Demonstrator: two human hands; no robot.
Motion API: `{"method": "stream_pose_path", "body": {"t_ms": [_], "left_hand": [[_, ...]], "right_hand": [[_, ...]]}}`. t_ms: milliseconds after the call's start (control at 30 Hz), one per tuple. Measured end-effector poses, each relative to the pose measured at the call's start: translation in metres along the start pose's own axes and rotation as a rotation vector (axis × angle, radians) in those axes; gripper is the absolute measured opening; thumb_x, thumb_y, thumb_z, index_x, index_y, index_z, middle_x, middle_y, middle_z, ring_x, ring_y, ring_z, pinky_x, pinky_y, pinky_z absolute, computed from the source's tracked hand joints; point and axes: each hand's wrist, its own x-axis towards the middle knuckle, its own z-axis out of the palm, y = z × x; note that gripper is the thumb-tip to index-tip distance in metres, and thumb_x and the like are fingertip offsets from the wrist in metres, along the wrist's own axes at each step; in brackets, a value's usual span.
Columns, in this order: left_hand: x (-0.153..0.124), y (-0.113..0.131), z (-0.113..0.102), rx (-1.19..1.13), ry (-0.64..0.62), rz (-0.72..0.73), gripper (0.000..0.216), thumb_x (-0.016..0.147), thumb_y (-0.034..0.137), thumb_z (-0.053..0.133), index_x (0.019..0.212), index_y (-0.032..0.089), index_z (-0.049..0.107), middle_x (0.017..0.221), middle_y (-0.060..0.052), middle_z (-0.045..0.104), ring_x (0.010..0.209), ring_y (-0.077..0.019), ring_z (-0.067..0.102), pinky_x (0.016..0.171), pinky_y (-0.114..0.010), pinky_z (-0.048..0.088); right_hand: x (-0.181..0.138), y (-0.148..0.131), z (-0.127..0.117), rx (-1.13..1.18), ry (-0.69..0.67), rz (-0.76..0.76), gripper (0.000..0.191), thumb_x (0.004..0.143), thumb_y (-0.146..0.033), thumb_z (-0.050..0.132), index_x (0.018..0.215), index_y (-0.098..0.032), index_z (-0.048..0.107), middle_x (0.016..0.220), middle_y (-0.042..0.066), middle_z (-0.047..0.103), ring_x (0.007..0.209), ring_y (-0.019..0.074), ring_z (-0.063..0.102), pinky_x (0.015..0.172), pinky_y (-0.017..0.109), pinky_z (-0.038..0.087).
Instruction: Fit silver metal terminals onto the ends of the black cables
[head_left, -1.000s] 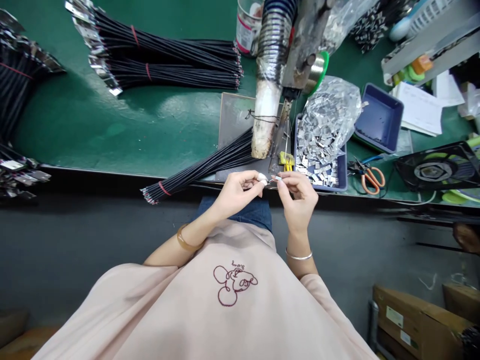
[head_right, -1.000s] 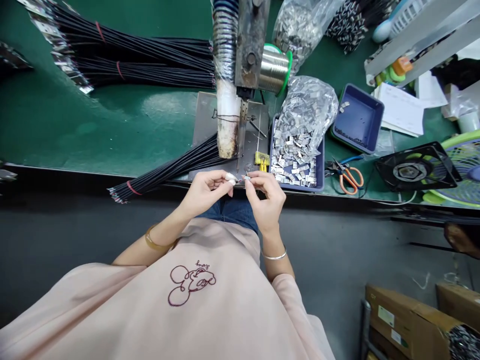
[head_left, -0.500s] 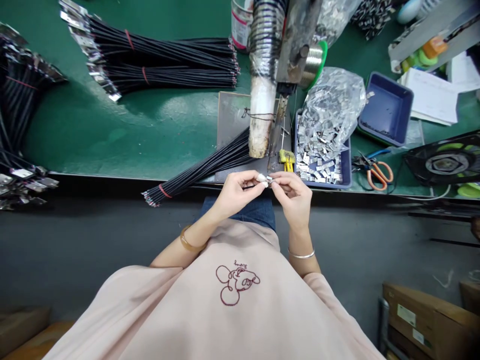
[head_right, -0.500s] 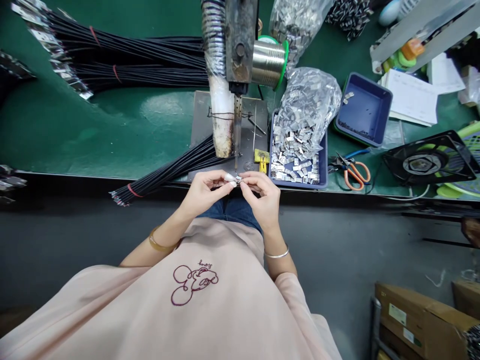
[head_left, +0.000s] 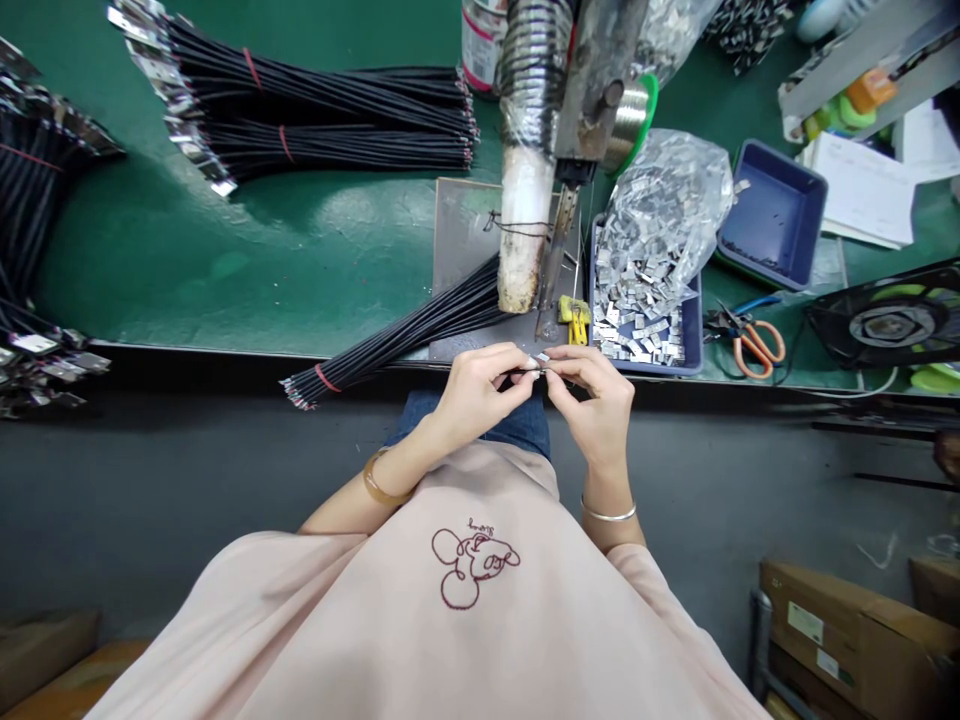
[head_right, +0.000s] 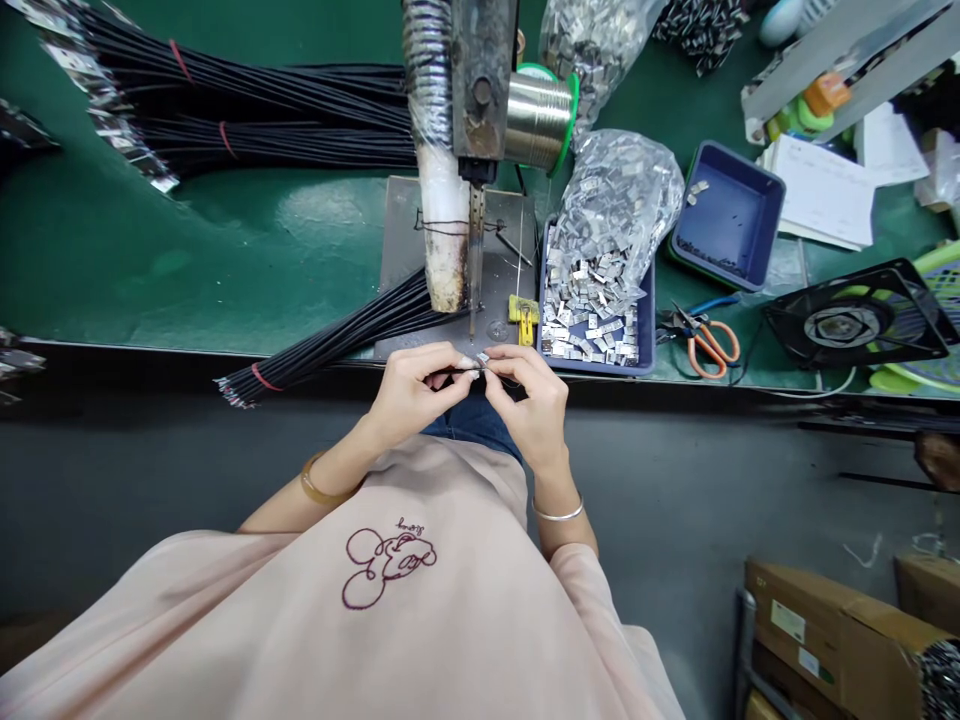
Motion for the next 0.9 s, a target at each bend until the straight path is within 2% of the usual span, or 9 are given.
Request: {"method": "stream_pose_path", "body": {"t_ms": [100,200,333,433,567,667,767,900], "left_hand": [[-0.004,0.001,0.002,-0.027,0.017,-0.003,0.009,0.087,0.013,0.059,0.083,0.015,0.067,0.064,0.003,0.057,0.052,-0.0068,0.042,0.053,-0.020,0.036],[-0.007,0.002,0.002,-0.111,-0.004,-0.112,0.008,0.090,0.017,0.057,0.085,0.015,0.063,0.064,0.002,0.060,0.052,-0.0069,0.049,0.055,-0.019,0.040],[-0.005,0.001,-0.003,-0.404,-0.112,-0.322,0.014,0.092,0.025,0.058,0.082,0.016,0.057,0.061,0.002,0.061,0.048,-0.0062,0.050,0.051,-0.018,0.041],[0.000,-0.002,-0.006,-0.624,-0.117,-0.421,0.021,0.087,0.033,0.066,0.082,0.014,0.061,0.059,0.002,0.059,0.048,-0.0058,0.049,0.049,-0.017,0.041],[0.004,-0.003,-0.005,-0.673,-0.084,-0.492,0.020,0.078,0.031,0.075,0.079,0.011,0.069,0.062,0.001,0.059,0.051,-0.0055,0.050,0.050,-0.017,0.040],[0.005,-0.002,-0.002,-0.689,-0.039,-0.497,0.016,0.076,0.027,0.075,0.077,0.012,0.072,0.066,0.000,0.064,0.056,-0.0062,0.051,0.054,-0.018,0.042],[0.006,-0.002,0.001,-0.709,-0.011,-0.494,0.013,0.074,0.024,0.075,0.072,0.012,0.072,0.068,-0.001,0.067,0.061,-0.0080,0.054,0.060,-0.020,0.045],[0.008,-0.003,0.002,-0.701,0.025,-0.512,0.009,0.069,0.019,0.074,0.065,0.012,0.069,0.056,0.003,0.056,0.052,-0.0054,0.044,0.052,-0.018,0.036]], "right_hand": [[0.000,0.002,0.008,0.216,0.029,0.153,0.005,0.086,-0.021,0.067,0.082,-0.022,0.071,0.102,0.003,0.074,0.090,0.0144,0.074,0.077,0.028,0.064],[-0.002,0.003,0.018,0.337,0.070,0.187,0.005,0.084,-0.019,0.068,0.080,-0.020,0.069,0.104,0.004,0.074,0.090,0.0140,0.075,0.079,0.027,0.064],[-0.006,0.000,0.028,0.207,0.169,0.098,0.005,0.086,-0.019,0.067,0.083,-0.022,0.071,0.104,0.004,0.074,0.094,0.0147,0.074,0.081,0.029,0.064],[-0.006,-0.002,0.028,0.122,0.229,0.061,0.005,0.088,-0.024,0.067,0.088,-0.023,0.072,0.102,0.004,0.074,0.095,0.0170,0.074,0.082,0.033,0.064],[-0.003,-0.001,0.021,0.212,0.263,0.122,0.008,0.092,-0.026,0.064,0.090,-0.023,0.071,0.103,0.005,0.074,0.093,0.0174,0.074,0.078,0.033,0.064],[-0.004,-0.002,0.017,0.127,0.286,0.034,0.009,0.093,-0.023,0.061,0.092,-0.024,0.070,0.103,0.004,0.075,0.095,0.0173,0.074,0.078,0.033,0.064],[-0.006,-0.005,0.016,-0.031,0.326,-0.142,0.012,0.090,-0.015,0.065,0.094,-0.025,0.070,0.101,0.002,0.076,0.096,0.0168,0.074,0.083,0.035,0.064],[-0.008,-0.008,0.017,-0.193,0.281,-0.350,0.025,0.084,-0.008,0.071,0.101,-0.026,0.071,0.102,0.001,0.078,0.093,0.0152,0.075,0.086,0.031,0.063]]}}
